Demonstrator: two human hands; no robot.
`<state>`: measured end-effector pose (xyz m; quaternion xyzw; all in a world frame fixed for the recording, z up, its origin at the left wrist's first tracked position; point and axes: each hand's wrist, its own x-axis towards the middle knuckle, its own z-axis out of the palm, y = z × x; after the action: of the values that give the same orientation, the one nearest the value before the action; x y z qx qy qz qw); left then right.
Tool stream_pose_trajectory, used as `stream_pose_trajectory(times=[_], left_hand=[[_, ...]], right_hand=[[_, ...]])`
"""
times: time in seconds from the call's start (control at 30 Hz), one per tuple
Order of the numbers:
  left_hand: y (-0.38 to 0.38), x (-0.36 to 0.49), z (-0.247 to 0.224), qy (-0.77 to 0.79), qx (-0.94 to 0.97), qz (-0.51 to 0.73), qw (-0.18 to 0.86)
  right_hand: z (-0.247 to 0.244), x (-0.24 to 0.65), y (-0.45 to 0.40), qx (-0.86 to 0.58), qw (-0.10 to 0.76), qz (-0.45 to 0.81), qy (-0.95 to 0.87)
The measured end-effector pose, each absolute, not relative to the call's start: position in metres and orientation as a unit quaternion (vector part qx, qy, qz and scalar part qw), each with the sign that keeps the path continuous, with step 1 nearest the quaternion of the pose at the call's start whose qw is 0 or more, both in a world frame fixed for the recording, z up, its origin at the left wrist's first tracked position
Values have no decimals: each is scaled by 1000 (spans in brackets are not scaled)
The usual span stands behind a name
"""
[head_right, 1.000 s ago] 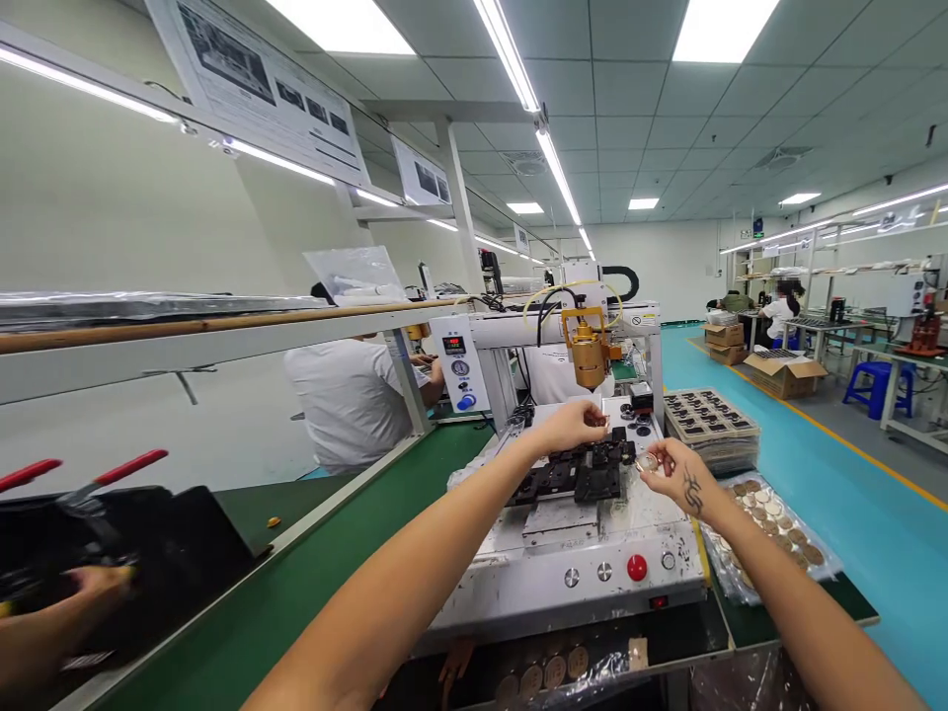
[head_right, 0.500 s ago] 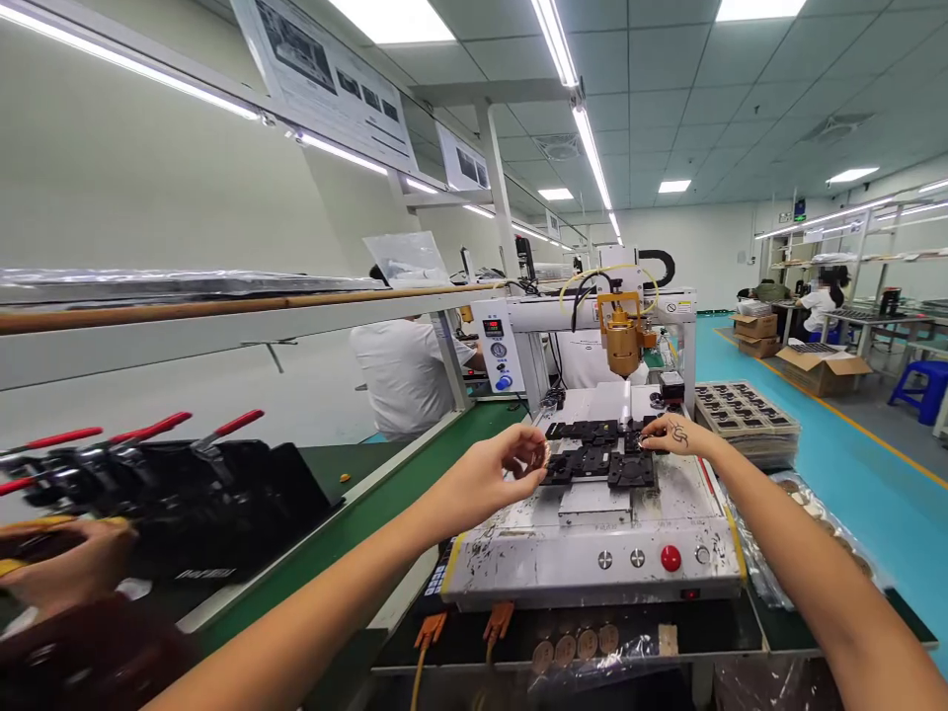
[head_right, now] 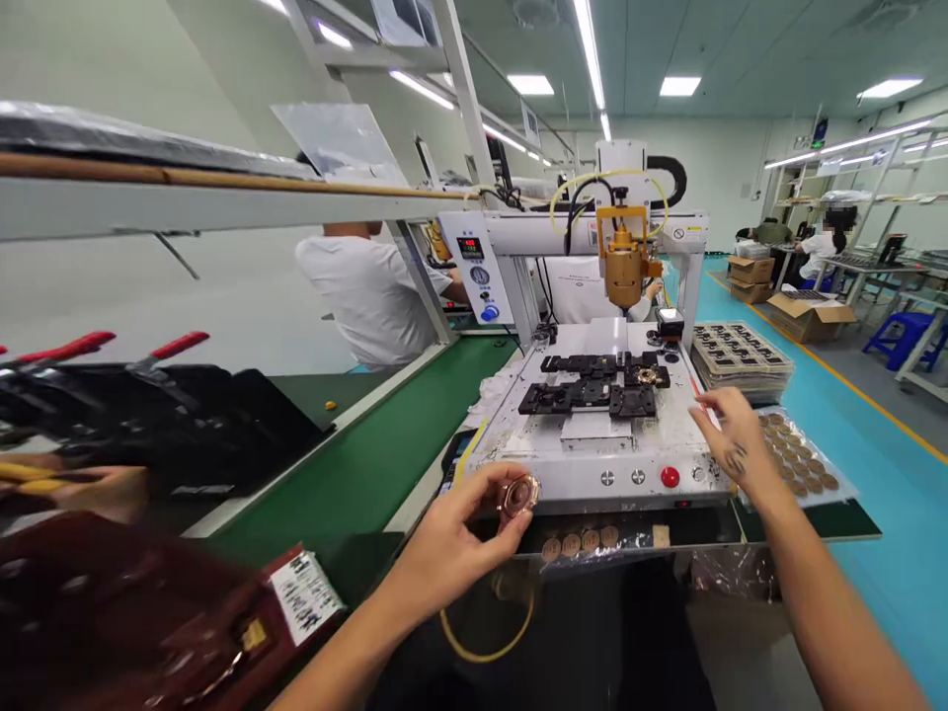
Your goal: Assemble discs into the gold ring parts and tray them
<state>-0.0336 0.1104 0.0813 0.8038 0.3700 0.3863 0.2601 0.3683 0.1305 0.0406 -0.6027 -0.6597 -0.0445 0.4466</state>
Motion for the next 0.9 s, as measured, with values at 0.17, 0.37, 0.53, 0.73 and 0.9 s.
stream_pose_trajectory(times=[0.17,0.37,0.53,0.73,0.9], left_hand=[[96,-18,13,346,807,309,365],[110,20,-59,314,859,206,347],[108,9,-80,277,875,184,352],[106,4,-73,268,856,186,401],[109,3,-62,269,840,176,437]], right_hand=[[-8,365,57,-641,454,-107,-609],[-34,306,36,-586,493,-59,-641],[-67,250,30,-523,396,67,-751],[-97,235,56,-524,323,72,-785],[-110,236,56,-513,322,59,-793]])
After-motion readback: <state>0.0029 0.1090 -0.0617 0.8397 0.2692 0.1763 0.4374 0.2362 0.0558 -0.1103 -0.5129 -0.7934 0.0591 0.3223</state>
